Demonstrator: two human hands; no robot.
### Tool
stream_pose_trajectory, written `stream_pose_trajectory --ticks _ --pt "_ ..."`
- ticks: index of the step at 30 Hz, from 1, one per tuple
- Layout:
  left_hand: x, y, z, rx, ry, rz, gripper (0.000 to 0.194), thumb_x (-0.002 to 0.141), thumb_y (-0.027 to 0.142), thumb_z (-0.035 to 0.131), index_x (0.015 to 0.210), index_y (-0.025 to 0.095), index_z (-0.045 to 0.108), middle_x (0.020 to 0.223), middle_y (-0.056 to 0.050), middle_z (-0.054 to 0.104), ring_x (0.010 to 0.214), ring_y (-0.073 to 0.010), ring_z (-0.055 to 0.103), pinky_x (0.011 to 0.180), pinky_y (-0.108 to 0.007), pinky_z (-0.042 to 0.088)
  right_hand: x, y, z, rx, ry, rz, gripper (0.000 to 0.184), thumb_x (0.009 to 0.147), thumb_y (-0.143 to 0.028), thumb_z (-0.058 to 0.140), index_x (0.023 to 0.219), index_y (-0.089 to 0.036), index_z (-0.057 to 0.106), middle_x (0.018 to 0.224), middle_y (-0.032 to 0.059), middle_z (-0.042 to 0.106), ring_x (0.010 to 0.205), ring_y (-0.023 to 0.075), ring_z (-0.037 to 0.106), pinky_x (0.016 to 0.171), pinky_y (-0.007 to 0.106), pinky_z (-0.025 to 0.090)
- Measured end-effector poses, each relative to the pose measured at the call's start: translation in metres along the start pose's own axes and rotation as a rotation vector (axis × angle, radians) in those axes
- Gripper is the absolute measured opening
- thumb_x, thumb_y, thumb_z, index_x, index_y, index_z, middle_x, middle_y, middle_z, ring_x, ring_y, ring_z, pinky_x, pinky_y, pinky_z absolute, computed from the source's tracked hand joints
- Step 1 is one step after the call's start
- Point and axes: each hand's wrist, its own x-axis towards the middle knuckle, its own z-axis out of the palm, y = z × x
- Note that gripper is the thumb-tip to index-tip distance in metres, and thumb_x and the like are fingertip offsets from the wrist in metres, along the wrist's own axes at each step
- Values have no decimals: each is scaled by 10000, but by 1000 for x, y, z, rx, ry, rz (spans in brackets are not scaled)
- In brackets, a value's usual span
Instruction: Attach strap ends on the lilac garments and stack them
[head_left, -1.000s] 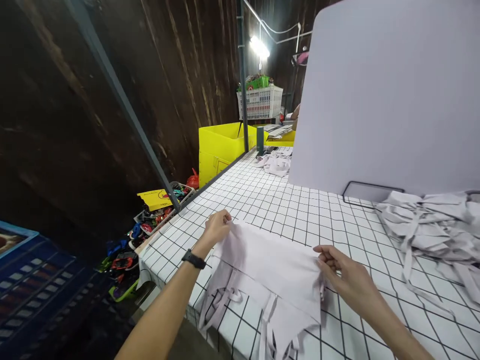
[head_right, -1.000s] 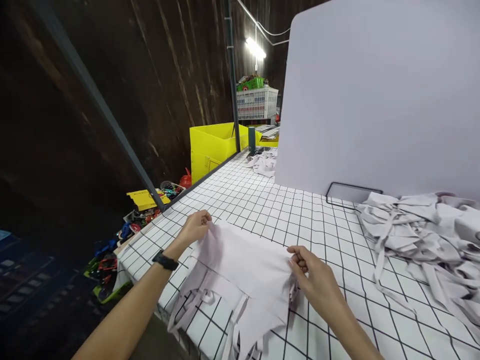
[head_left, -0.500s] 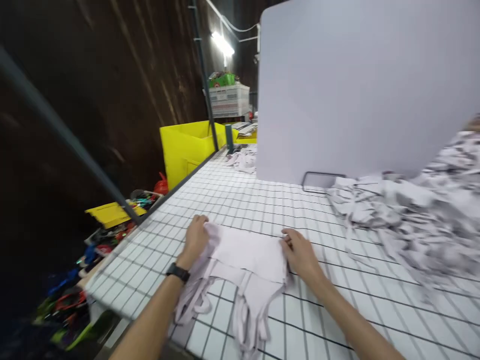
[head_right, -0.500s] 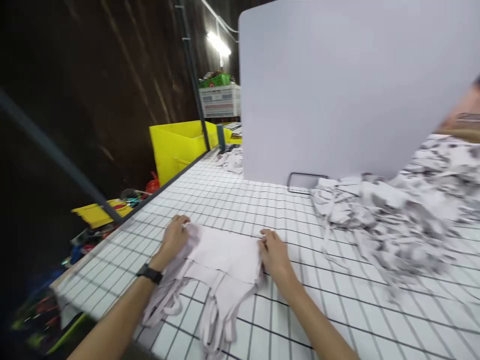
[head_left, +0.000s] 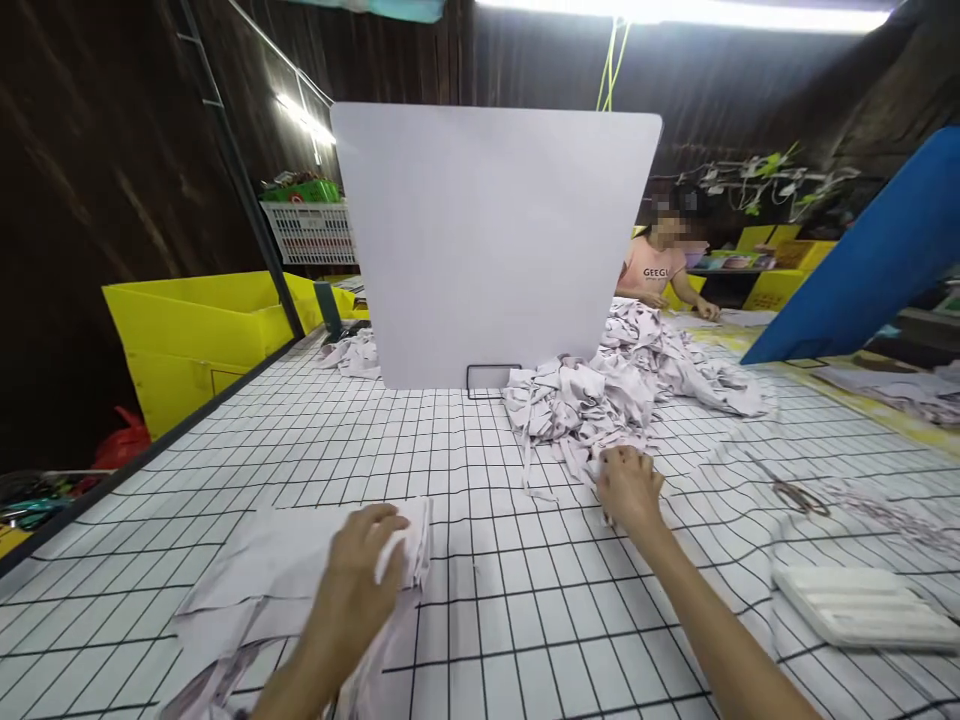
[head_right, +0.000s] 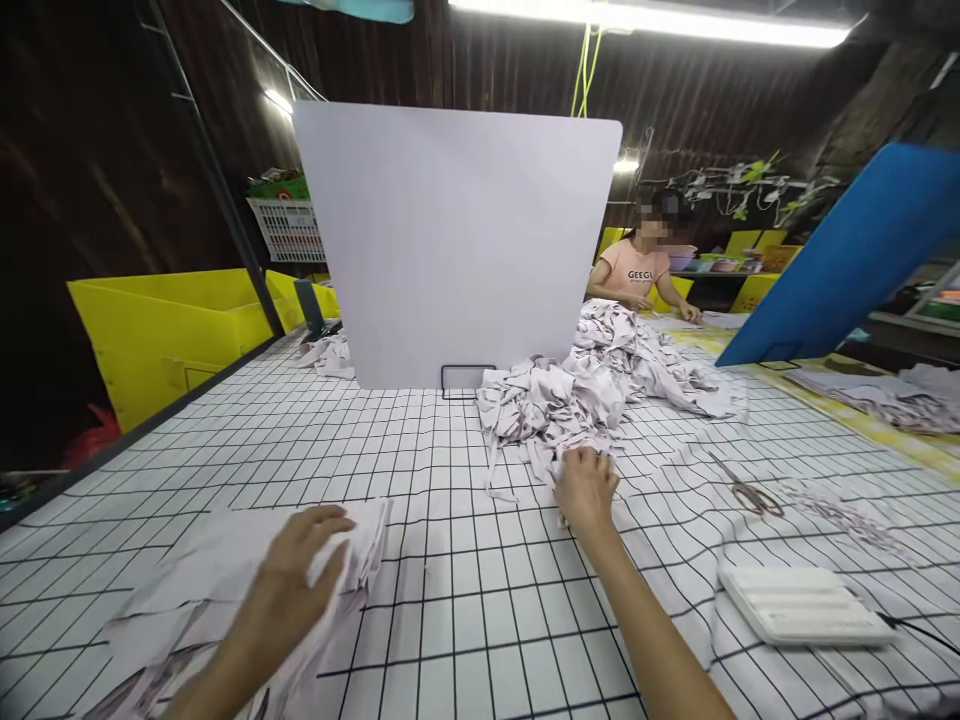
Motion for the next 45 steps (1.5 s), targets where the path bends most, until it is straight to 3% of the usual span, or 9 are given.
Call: stream_pose_trajectory --ticks 6,10,15,23,29,33,36,40,45 --pt "3 94 41 -203 -323 167 234 932 158 450 1033 220 652 1103 -96 669 1061 -271 621 929 -485 553 -48 13 -30 59 -153 -196 161 891 -251 575 796 -216 700 906 94 732 974 328 649 911 553 470" --pt "-9 117 58 -288 -445 160 256 903 106 472 1073 216 628 1073 -91 661 1038 -257 613 932 -445 540 -122 5 -39 189 -310 -349 275 996 -370 486 871 -234 689 843 56 737 786 240 664 831 429 519" --pt "-21 133 64 -319 -551 272 386 886 78 500 1225 237 595 1245 -95 620 1176 -261 547 1033 -449 477 -178 3 -52 314 -430 -338 246 1020 -333 462 903 -234 655 874 53 728 858 241 676 803 371 533" --pt "-12 153 62 -113 -653 475 397 768 -23 503 1060 215 629 1155 -70 640 1119 -257 539 985 -451 442 -197 12 -74 357 -486 -335 182 986 -321 533 914 -249 684 881 35 728 847 224 680 796 315 536" --pt "36 169 86 87 -649 648 500 778 -40 515 1216 190 579 1320 -123 577 1198 -300 496 1026 -520 387 -192 10 -75 280 -527 -345 218 951 -245 480 893 -241 690 858 55 736 820 246 684 799 381 534" --pt "64 171 107 111 -710 618 287 768 -61 532 900 170 640 1007 -100 677 1105 -293 543 1053 -554 323 -188 19 -91 254 -503 -343 216 901 -211 477 863 -254 685 846 39 750 818 246 702 840 411 528" --pt "71 165 101 83 -668 531 218 792 -32 503 744 165 582 885 -91 669 1034 -283 563 1009 -529 350 -184 48 -101 195 -450 -297 222 870 -248 490 859 -268 710 898 53 772 868 270 720 850 436 524" --pt "67 156 65 24 -574 393 182 843 42 469 875 178 586 1001 -84 669 1034 -263 580 984 -490 381 -177 90 -99 40 -290 -238 238 815 -290 506 842 -283 743 960 88 786 1026 342 704 874 519 488" --pt "56 142 30 -204 -543 137 139 850 135 463 861 204 583 812 -17 656 772 -197 581 746 -330 437 -168 96 -84 -40 -68 -276 275 810 -260 456 799 -287 730 962 80 793 1034 363 698 855 574 465"
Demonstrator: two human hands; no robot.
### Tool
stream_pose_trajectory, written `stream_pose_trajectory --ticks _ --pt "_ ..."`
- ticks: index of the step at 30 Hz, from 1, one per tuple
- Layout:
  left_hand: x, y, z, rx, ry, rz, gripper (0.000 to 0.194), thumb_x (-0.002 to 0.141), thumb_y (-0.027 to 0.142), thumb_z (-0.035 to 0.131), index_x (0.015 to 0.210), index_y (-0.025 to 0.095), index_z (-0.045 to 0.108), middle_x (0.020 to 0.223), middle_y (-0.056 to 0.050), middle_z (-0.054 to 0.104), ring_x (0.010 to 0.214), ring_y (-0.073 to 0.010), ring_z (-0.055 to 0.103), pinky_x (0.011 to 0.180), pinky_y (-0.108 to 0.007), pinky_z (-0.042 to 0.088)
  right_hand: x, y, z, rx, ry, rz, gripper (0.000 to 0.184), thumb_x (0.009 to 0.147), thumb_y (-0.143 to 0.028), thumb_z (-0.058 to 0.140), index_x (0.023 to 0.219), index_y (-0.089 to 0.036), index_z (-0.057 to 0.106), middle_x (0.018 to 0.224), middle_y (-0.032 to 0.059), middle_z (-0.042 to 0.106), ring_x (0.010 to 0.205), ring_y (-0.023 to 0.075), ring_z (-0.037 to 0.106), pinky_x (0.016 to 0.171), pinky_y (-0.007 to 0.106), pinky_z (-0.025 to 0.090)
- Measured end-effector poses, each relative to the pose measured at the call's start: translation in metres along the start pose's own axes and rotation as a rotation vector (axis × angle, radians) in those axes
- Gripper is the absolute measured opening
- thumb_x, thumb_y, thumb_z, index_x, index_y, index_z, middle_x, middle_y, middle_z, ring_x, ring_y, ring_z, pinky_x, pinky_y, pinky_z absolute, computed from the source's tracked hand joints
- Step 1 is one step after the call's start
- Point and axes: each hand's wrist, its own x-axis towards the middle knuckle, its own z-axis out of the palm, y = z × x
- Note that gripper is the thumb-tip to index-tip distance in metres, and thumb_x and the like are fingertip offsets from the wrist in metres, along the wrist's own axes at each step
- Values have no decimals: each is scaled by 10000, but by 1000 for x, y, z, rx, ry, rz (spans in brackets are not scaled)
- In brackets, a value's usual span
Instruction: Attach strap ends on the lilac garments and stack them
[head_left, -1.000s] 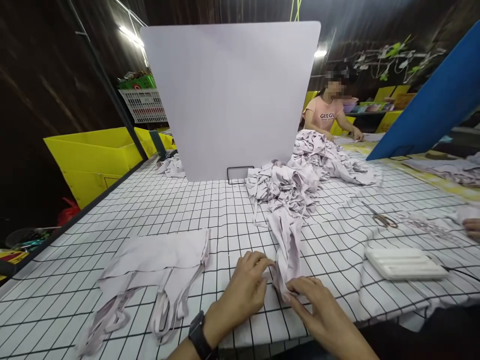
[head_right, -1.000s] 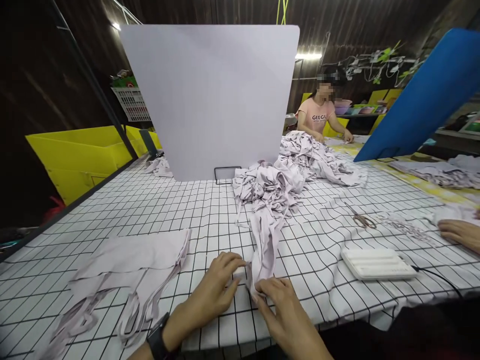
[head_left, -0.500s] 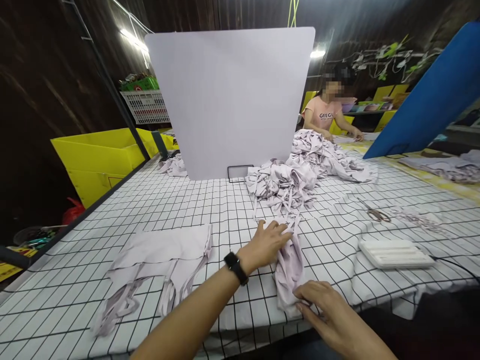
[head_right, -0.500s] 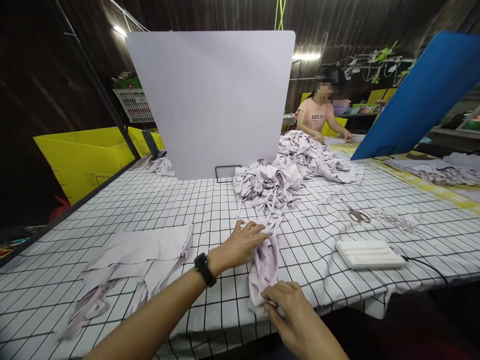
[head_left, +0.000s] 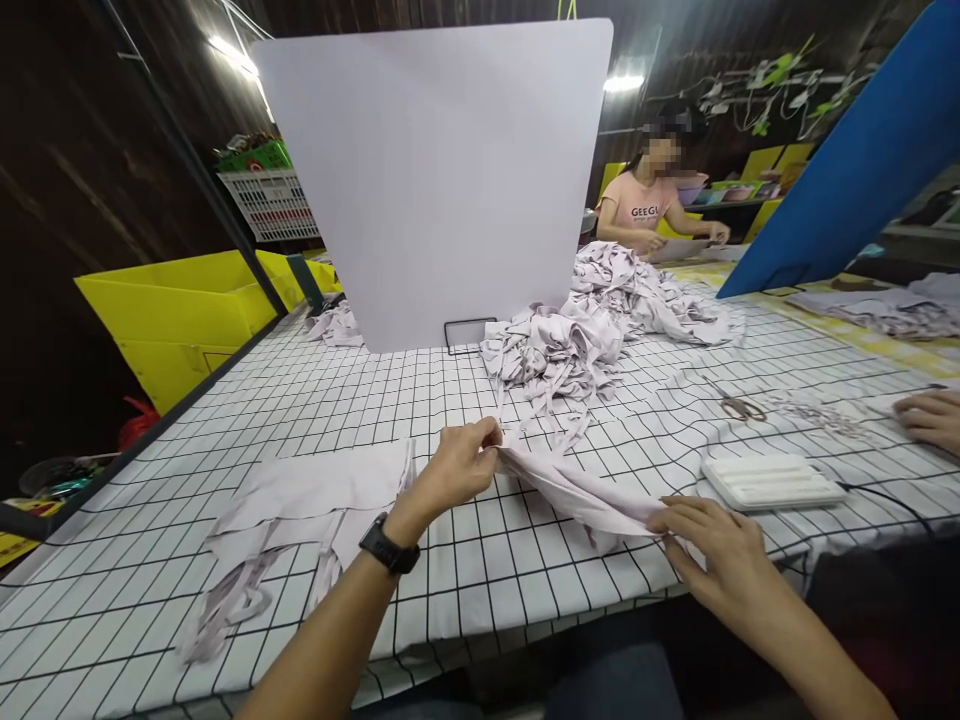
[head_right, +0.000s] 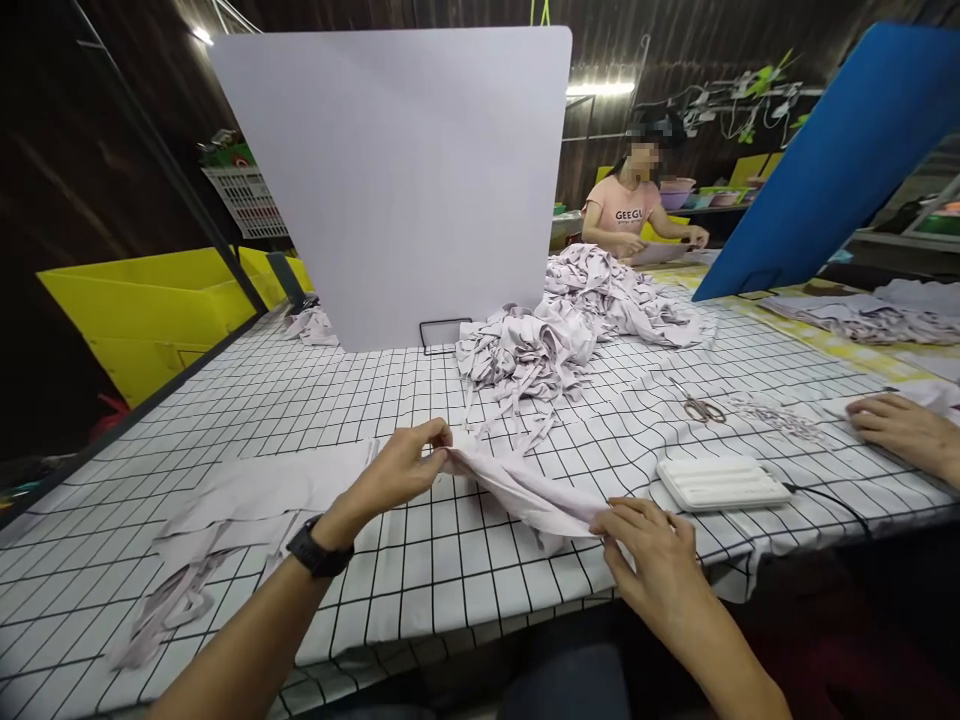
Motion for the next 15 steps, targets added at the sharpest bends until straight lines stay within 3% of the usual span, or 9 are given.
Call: stream_pose_trajectory --ticks 5,8,12,15 --pt "-12 -17 -9 -188 20 -51 128 864 253 515 831 200 626 786 -18 641 746 -185 568 671 -296 430 10 -22 -4 214 95 -9 260 894 -274 473 926 -260 731 1023 78 782 939 288 738 818 438 569" --pt "-13 -26 -7 -197 20 -81 145 876 274 524 839 202 644 806 -24 661 764 -190 588 710 -312 461 13 -31 -12 352 34 63 228 904 -336 535 943 -261 746 1019 58 776 900 263 733 764 363 589" --pt "-18 -21 14 -56 90 -81 159 918 290 534 979 206 654 1071 -73 670 1037 -259 586 904 -410 469 24 -41 -20 610 -146 193 317 893 -513 627 948 -235 771 863 55 750 826 253 688 711 339 566" --pt "-28 -2 43 16 39 30 313 876 472 658 1062 222 625 1193 -75 607 1111 -289 530 940 -463 450 36 -53 -27 810 -208 259 406 840 -595 696 957 -214 776 886 70 734 879 268 662 768 361 549"
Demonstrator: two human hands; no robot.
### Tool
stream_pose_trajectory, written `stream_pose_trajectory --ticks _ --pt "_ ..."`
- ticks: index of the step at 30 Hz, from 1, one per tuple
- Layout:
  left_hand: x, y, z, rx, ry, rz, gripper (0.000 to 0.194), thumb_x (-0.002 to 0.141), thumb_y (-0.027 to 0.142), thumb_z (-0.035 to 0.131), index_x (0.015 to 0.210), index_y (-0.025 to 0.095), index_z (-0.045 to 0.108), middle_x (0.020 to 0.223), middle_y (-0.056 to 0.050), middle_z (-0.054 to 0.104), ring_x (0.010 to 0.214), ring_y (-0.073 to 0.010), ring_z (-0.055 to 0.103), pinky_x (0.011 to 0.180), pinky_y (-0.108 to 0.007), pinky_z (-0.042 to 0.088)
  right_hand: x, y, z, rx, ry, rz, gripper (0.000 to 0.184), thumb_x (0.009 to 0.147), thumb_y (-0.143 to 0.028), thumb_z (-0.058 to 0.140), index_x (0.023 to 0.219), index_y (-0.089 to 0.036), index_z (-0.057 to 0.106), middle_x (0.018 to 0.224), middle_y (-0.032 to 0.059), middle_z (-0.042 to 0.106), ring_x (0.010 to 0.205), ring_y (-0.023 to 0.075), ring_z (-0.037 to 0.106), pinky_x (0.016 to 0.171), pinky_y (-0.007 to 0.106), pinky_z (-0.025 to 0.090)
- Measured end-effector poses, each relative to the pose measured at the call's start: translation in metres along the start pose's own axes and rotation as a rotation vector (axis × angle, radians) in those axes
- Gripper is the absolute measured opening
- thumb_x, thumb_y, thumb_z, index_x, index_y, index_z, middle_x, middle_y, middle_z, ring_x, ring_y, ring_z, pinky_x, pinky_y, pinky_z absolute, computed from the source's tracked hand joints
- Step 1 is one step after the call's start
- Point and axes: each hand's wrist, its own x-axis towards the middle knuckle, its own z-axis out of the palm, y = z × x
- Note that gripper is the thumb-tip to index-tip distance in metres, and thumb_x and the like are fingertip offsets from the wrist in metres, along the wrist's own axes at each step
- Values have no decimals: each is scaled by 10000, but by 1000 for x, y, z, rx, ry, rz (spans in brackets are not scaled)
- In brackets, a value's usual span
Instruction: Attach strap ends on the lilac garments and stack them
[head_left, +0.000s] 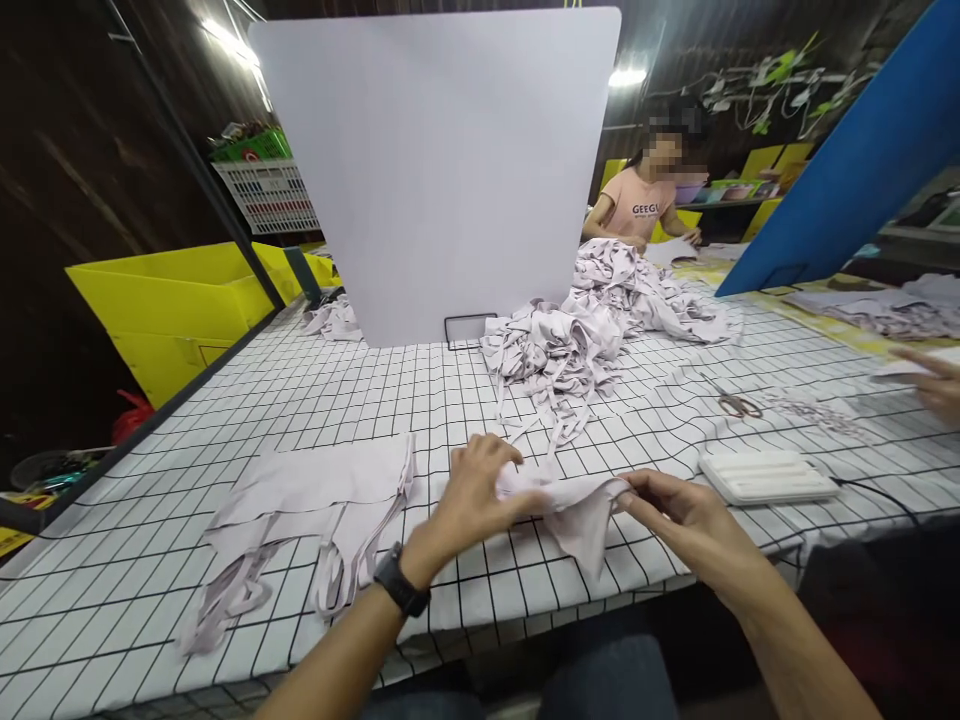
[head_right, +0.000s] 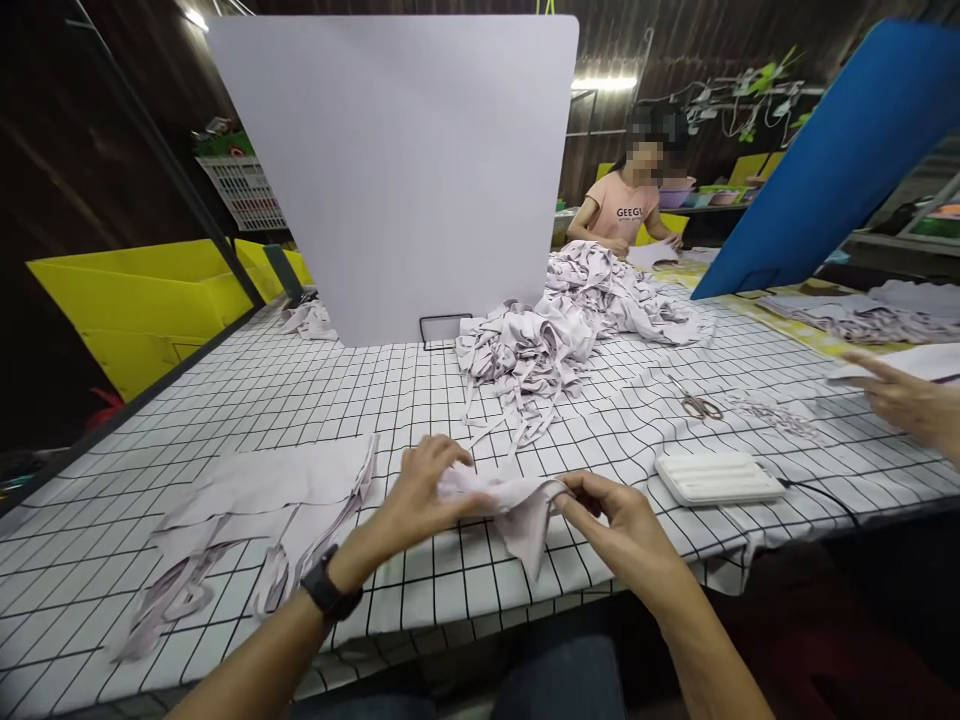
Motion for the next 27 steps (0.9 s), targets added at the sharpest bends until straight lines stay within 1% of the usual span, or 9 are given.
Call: stream_pose_trajectory --ticks 1,3,5,8,12,17,21,24,27 --pt "-3 7 10 17 -37 43 351 845 504 692 1038 222 613 1152 -65 610 1067 -281 536 918 -460 452 3 -6 1 39 -14 10 411 828 -603 711 947 -216 778 895 69 729 889 268 653 792 371 540" --pt "-8 17 25 54 -60 84 263 842 413 695 971 215 579 1032 -40 626 968 -254 551 874 -436 452 8 -18 2 84 -35 7 391 817 -603 731 906 -225 781 886 60 716 892 259 633 831 382 515" --pt "-9 19 32 69 3 42 120 853 206 609 959 213 554 968 -28 637 915 -231 566 847 -407 450 11 -27 1 140 -60 9 366 806 -589 754 846 -226 779 844 52 704 860 241 618 832 374 501" --pt "-5 12 24 104 148 -72 251 831 29 466 995 202 543 957 -39 641 909 -222 582 811 -376 462 16 -32 -4 296 -89 47 326 739 -538 840 769 -219 776 763 42 691 780 208 606 779 340 509" --pt "-3 10 9 198 250 -103 199 876 95 500 1043 186 555 1029 -73 614 966 -255 572 815 -404 483 22 -30 -4 541 -89 99 301 657 -459 926 762 -213 787 709 21 670 687 152 578 677 272 515" --pt "-13 33 26 -122 166 20 368 868 338 649 1189 219 513 1064 -51 593 853 -205 582 713 -332 504 27 -33 14 723 -162 118 270 725 -425 902 824 -199 791 689 4 644 627 104 556 625 213 514" --pt "-11 33 38 -76 204 -45 329 797 85 551 1096 218 527 995 -42 594 831 -201 559 695 -320 466 24 -40 17 750 -209 155 274 734 -415 902 847 -195 785 695 0 650 608 88 560 576 174 500" --pt "-7 17 30 -68 244 -128 432 688 -29 502 1047 208 540 999 -42 601 859 -204 565 702 -316 451 21 -43 8 750 -211 207 279 718 -417 911 846 -206 781 655 -13 642 543 73 530 487 144 447" --pt "-6 1 14 -44 262 -175 406 657 -43 525 973 207 579 1024 -48 613 924 -226 572 752 -333 453 20 -42 -3 753 -159 260 300 657 -412 945 807 -216 774 627 -19 636 517 75 518 461 142 434"
